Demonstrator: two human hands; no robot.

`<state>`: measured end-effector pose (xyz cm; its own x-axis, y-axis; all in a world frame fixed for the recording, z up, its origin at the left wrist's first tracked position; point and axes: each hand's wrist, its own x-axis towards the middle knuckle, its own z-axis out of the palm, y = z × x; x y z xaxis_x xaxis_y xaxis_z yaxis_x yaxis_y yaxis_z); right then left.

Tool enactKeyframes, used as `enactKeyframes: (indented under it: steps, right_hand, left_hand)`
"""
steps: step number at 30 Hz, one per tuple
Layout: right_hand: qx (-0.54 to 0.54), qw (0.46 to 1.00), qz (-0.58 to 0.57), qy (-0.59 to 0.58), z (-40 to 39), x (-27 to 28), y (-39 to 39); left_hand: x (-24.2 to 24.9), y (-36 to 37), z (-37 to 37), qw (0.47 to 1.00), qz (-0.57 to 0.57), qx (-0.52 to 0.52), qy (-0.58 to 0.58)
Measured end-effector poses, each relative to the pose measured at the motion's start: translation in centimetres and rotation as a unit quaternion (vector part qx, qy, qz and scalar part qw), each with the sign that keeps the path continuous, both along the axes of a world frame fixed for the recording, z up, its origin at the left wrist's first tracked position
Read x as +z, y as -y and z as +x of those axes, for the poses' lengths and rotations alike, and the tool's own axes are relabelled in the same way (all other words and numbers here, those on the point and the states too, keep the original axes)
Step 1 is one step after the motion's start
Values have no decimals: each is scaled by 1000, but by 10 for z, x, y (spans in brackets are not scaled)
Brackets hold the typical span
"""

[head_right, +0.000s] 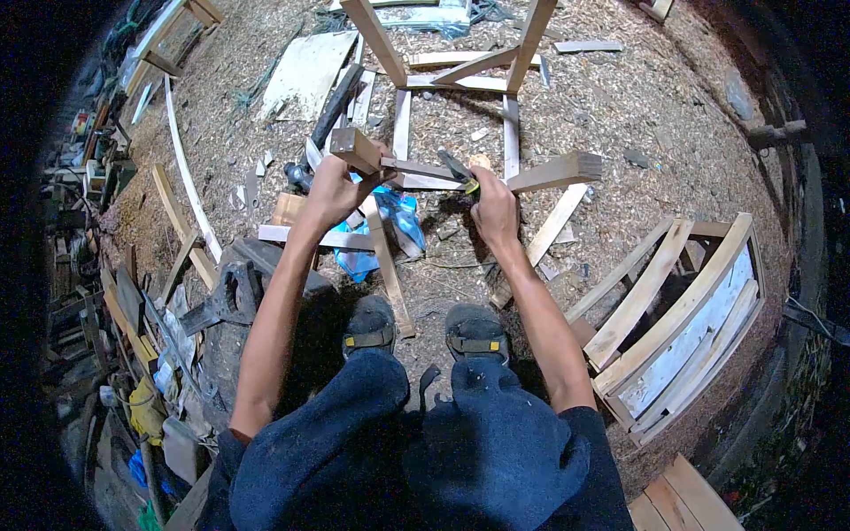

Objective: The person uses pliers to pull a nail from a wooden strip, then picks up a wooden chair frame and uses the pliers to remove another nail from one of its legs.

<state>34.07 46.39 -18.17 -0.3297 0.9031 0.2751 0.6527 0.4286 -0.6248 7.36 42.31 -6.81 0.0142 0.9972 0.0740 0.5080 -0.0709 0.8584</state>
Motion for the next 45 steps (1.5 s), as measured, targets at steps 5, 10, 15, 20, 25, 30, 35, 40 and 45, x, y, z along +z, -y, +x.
enactKeyframes:
  steps: [5, 10, 15, 20, 25, 30, 35, 40, 45]
  right_hand:
    - [-14, 999, -44, 24, 0, 13, 4]
    - [-52, 997, -37, -38, 10, -2, 13]
    - [-155, 978, -134, -31, 6, 12, 28]
    - [-139, 986, -90, -20, -3, 7, 23]
    - [-144, 981, -133, 8, -6, 6, 13]
    - [-142, 985, -95, 12, -6, 7, 11]
    - [-98, 990, -93, 36, 0, 6, 9]
    - [-81, 995, -53, -10, -7, 23, 4]
    - [-73, 995, -62, -16, -20, 20, 4]
  left_hand:
    - [-2, -1, -1, 1000, 10, -3, -14]
    - [8, -1, 2, 1000, -7, -3, -5]
    - [10, -2, 2, 999, -29, 6, -15]
    - [2, -4, -2, 1000, -21, -7, -3]
    - [1, -6, -4, 999, -31, -9, -8]
    - [4, -5, -3, 999, -47, -17, 13]
    - [11, -7, -2, 996, -78, -15, 37]
    - [9, -6, -2, 996, -70, -9, 49]
    - [7, -7, -2, 997, -66, -14, 41]
